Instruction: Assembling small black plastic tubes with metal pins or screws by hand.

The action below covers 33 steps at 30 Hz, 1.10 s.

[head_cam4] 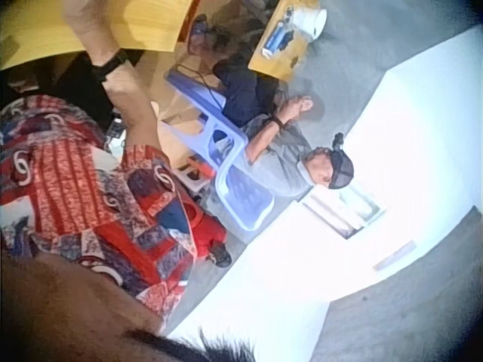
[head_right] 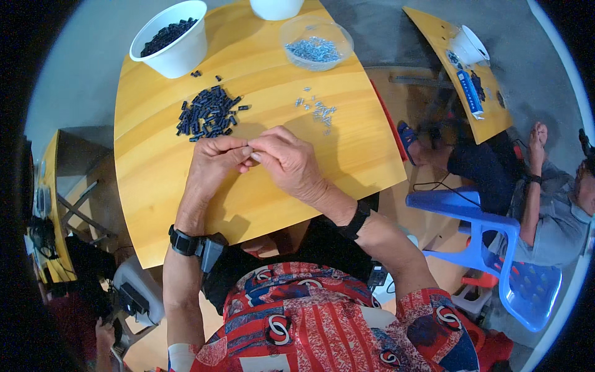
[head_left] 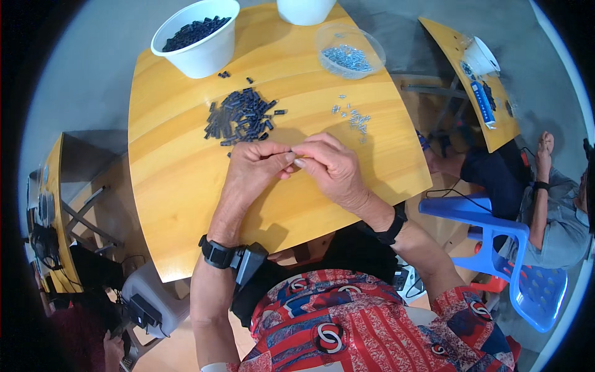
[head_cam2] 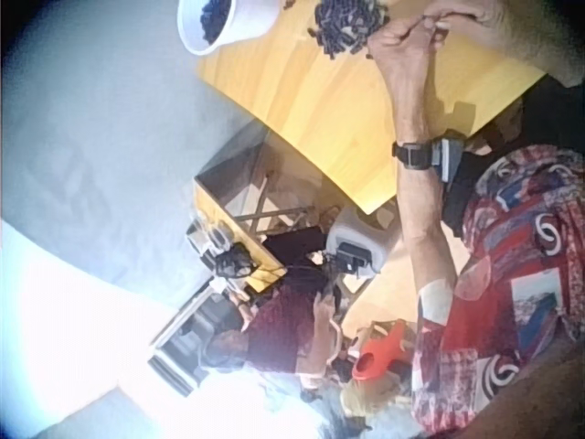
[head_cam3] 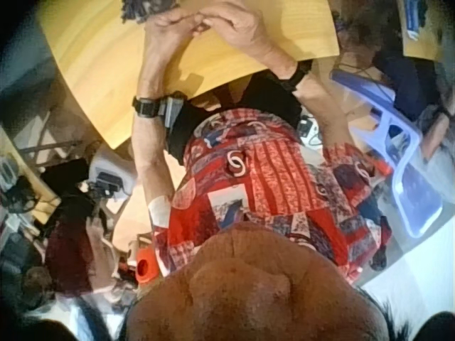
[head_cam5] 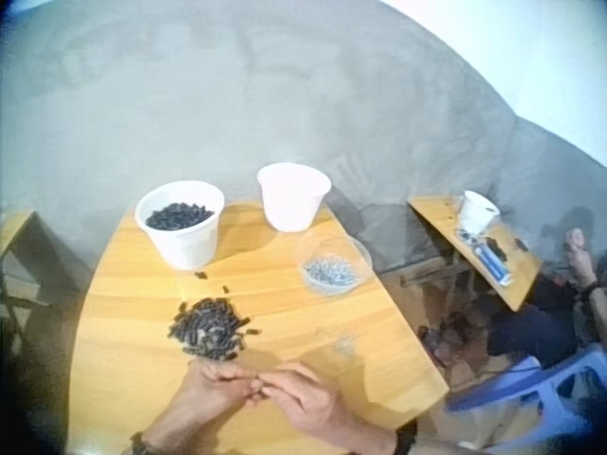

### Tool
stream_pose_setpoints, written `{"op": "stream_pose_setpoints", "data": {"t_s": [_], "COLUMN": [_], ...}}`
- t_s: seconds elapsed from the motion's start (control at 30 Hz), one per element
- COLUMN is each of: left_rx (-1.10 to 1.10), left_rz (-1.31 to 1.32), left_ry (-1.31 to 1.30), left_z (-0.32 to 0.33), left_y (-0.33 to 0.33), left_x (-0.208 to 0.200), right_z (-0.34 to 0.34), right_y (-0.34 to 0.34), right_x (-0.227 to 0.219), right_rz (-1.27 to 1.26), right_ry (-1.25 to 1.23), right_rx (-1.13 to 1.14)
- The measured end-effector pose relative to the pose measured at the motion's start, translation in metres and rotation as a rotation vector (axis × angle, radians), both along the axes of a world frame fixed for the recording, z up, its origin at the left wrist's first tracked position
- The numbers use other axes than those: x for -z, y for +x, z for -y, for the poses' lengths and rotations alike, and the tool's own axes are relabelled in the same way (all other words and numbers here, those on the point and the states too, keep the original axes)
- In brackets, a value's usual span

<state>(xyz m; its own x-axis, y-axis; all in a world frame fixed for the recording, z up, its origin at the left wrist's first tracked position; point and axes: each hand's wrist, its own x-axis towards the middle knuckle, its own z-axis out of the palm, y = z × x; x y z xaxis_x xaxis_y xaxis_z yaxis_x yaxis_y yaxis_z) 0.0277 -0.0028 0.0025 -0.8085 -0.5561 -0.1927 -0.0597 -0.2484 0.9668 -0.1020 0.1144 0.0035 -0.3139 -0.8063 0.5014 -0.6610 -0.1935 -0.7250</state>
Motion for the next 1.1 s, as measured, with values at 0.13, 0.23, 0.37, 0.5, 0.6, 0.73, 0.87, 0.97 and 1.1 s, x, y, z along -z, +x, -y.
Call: {"op": "stream_pose_setpoints", "data": {"t_s": [0.13,0.23,0.37,0.5,0.6,0.73,0.87,0.97,1.1], "left_rx": [-0.03,-0.033,-0.03,-0.033,-0.027,-0.028,-0.032,-0.03,-0.024], "left_rz": [-0.027,-0.031,-0.054,-0.054,-0.034,-0.023,-0.035,-0.037,-0.081], "left_ry": [-0.008,-0.02,-0.007,0.024,0.001,0.0,0.002,0.0,0.011], "left_z": [-0.001,0.0,0.0,-0.001,-0.001,-0.002,-0.002,-0.001,-0.002], "left_y": [0.0,0.001,0.001,0.002,0.002,0.004,0.002,0.004,0.003], "left_x": [-0.001,0.001,0.004,0.005,0.005,0.006,0.001,0.004,0.006], "right_z": [0.0,0.0,0.0,-0.004,-0.006,-0.002,0.012,0.022,0.027], "right_y": [0.0,-0.001,-0.004,-0.03,-0.059,-0.094,-0.107,-0.107,-0.105], "right_x": [0.0,0.0,-0.002,-0.018,-0.024,-0.021,-0.025,-0.02,-0.016], "right_rz": [-0.017,0.001,0.046,-0.078,-0.078,-0.088,-0.326,-0.398,-0.44], "right_ry": [0.006,0.014,0.033,0.063,0.138,0.235,0.294,0.377,0.467], "right_rx": [0.001,0.009,0.006,0.139,0.221,0.254,0.227,0.242,0.243]}}
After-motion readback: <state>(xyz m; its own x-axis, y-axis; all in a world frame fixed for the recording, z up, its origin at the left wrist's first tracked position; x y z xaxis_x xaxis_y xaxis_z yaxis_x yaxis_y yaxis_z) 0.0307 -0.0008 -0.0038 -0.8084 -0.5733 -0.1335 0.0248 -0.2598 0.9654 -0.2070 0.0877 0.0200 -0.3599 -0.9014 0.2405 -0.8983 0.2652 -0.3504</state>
